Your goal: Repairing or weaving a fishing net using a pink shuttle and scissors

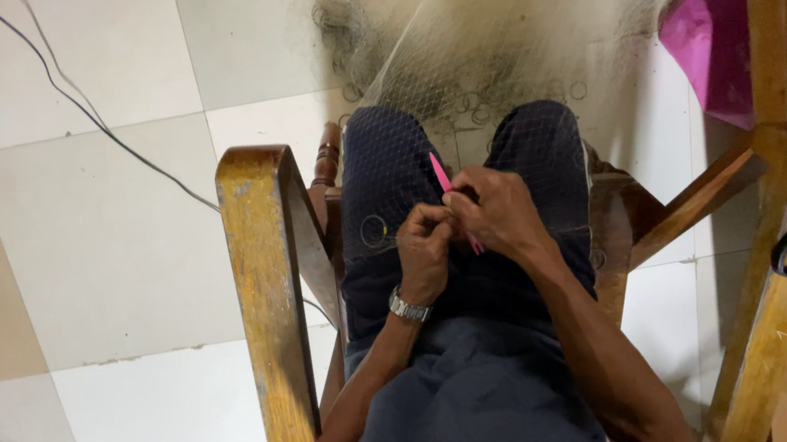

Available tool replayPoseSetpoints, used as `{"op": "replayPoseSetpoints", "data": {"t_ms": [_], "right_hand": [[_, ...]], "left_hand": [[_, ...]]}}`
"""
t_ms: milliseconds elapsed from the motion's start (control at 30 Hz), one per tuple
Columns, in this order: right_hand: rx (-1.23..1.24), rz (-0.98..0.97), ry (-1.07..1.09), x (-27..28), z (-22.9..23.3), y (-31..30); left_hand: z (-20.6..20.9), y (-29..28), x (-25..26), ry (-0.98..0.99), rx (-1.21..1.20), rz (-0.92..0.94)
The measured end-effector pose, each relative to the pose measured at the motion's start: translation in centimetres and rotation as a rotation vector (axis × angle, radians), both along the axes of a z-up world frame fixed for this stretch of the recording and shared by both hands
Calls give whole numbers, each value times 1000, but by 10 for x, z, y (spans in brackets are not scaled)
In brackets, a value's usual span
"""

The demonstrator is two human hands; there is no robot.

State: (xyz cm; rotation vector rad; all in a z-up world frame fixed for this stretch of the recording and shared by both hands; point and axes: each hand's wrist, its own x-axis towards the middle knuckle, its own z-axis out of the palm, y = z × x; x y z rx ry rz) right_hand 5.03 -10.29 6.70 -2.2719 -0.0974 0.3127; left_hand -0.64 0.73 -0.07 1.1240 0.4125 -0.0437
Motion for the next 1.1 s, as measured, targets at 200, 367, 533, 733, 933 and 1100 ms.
{"op": "replayPoseSetpoints", "data": {"t_ms": [200,367,533,733,933,1100], "right_hand": [[86,-129,-212,20,2,7],[426,-152,-282,36,57,0],[10,135,-318,8,34,-36],[-257,295,-233,-19,14,-64],[-247,360,-253,-25,11,-53],[246,361,-81,-13,31,-30]], "left_hand": [[11,-5,3,-23,-5,-42],[5,-6,0,-56,-106,19],[3,-6,0,-64,-153,14],[0,-5,1,-109,-68,-24],[14,-1,3,-140,98,-59],[0,0,-1,-128,148,-68]]}}
